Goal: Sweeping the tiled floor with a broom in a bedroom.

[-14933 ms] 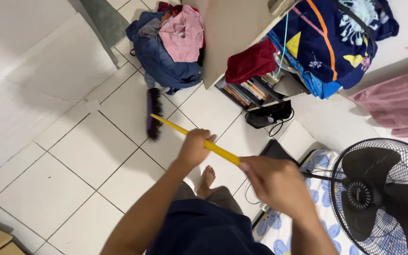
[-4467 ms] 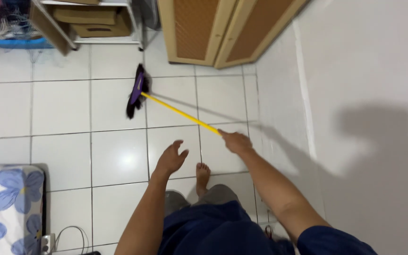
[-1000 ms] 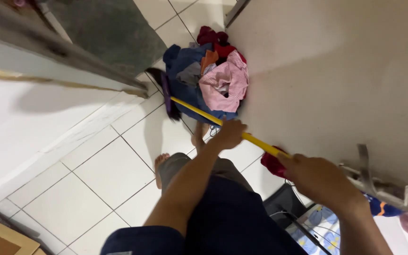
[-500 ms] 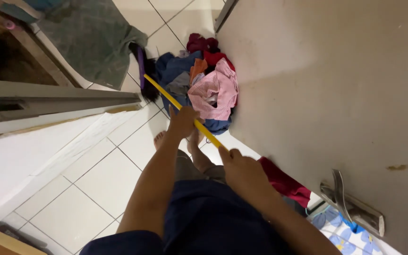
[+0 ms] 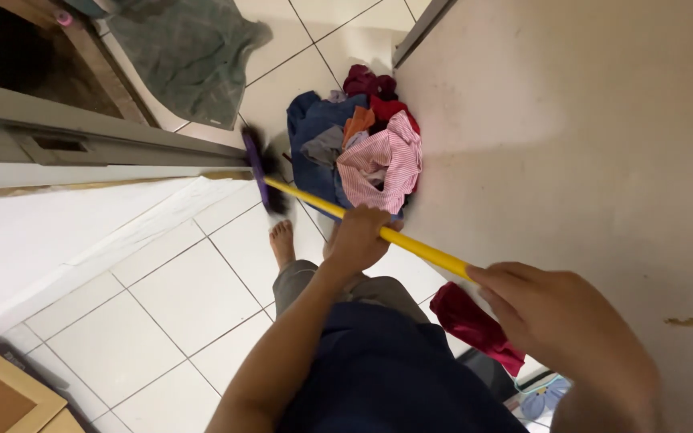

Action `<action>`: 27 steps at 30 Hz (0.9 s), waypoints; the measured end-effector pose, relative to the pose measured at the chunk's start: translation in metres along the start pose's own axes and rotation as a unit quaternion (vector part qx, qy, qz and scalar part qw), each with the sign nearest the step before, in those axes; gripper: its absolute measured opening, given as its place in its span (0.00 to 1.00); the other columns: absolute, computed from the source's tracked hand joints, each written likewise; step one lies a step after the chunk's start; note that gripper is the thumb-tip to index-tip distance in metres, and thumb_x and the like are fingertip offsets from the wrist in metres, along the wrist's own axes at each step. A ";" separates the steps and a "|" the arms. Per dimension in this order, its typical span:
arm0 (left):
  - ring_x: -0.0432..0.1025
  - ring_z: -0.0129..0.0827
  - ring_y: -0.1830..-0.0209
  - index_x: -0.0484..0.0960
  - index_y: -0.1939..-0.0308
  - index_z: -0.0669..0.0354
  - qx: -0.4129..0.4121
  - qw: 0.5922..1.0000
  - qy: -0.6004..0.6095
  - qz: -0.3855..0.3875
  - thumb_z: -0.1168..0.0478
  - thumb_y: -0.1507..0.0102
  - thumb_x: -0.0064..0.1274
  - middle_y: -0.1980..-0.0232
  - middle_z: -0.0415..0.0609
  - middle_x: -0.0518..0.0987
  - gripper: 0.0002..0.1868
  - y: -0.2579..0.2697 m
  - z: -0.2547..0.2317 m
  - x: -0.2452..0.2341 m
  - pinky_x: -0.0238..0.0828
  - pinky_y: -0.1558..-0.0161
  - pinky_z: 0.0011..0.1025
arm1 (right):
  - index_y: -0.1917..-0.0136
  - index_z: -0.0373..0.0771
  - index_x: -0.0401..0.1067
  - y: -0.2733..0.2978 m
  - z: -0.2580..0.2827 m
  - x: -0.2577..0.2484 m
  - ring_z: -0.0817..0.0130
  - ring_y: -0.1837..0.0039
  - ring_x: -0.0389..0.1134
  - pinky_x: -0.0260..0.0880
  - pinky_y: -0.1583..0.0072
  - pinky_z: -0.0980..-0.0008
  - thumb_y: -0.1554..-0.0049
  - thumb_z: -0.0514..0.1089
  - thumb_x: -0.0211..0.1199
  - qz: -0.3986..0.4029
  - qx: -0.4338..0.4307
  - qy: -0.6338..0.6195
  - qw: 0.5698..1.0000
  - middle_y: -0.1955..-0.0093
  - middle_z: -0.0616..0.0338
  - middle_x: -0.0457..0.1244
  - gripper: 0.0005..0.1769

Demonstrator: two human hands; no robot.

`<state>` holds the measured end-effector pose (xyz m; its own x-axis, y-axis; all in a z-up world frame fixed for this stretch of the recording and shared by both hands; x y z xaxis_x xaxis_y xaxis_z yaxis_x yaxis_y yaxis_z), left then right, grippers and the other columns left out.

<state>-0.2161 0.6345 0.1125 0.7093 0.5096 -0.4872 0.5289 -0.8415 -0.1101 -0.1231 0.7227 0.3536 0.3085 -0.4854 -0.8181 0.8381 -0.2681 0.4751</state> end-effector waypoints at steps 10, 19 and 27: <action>0.72 0.54 0.67 0.74 0.75 0.58 0.070 0.993 0.098 0.013 0.62 0.40 0.60 0.72 0.54 0.76 0.12 0.009 0.025 0.031 0.62 0.63 0.49 | 0.38 0.32 0.70 0.007 0.049 0.057 0.57 0.64 0.71 0.73 0.63 0.60 0.49 0.39 0.60 0.064 -0.051 0.172 0.982 0.55 0.52 0.65 0.25; 0.71 0.48 0.48 0.79 0.65 0.52 0.003 0.997 -0.072 -0.003 0.52 0.38 0.62 0.56 0.47 0.79 0.11 -0.030 0.062 0.031 0.58 0.42 0.63 | 0.41 0.30 0.72 -0.028 0.052 0.061 0.63 0.69 0.69 0.72 0.67 0.66 0.51 0.37 0.61 -0.071 -0.044 0.215 0.973 0.61 0.53 0.65 0.23; 0.68 0.48 0.38 0.83 0.54 0.49 -0.015 0.980 -0.197 -0.034 0.50 0.43 0.62 0.47 0.47 0.79 0.17 -0.068 0.153 0.054 0.52 0.36 0.70 | 0.38 0.29 0.70 -0.070 0.028 0.139 0.64 0.68 0.70 0.72 0.68 0.66 0.45 0.38 0.58 -0.108 -0.031 0.268 0.957 0.60 0.52 0.65 0.22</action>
<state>-0.2850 0.6913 -0.0384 0.4398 0.4498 -0.7774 0.5860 -0.7996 -0.1311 -0.1521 0.6506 0.2160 0.2982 0.0759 -0.9515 0.9279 -0.2567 0.2703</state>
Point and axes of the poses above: each hand's wrist, its own y-axis away from the middle knuckle, its own x-axis out of the palm, z = x × y, the point moved 9 cm from there along -y, towards the middle knuckle
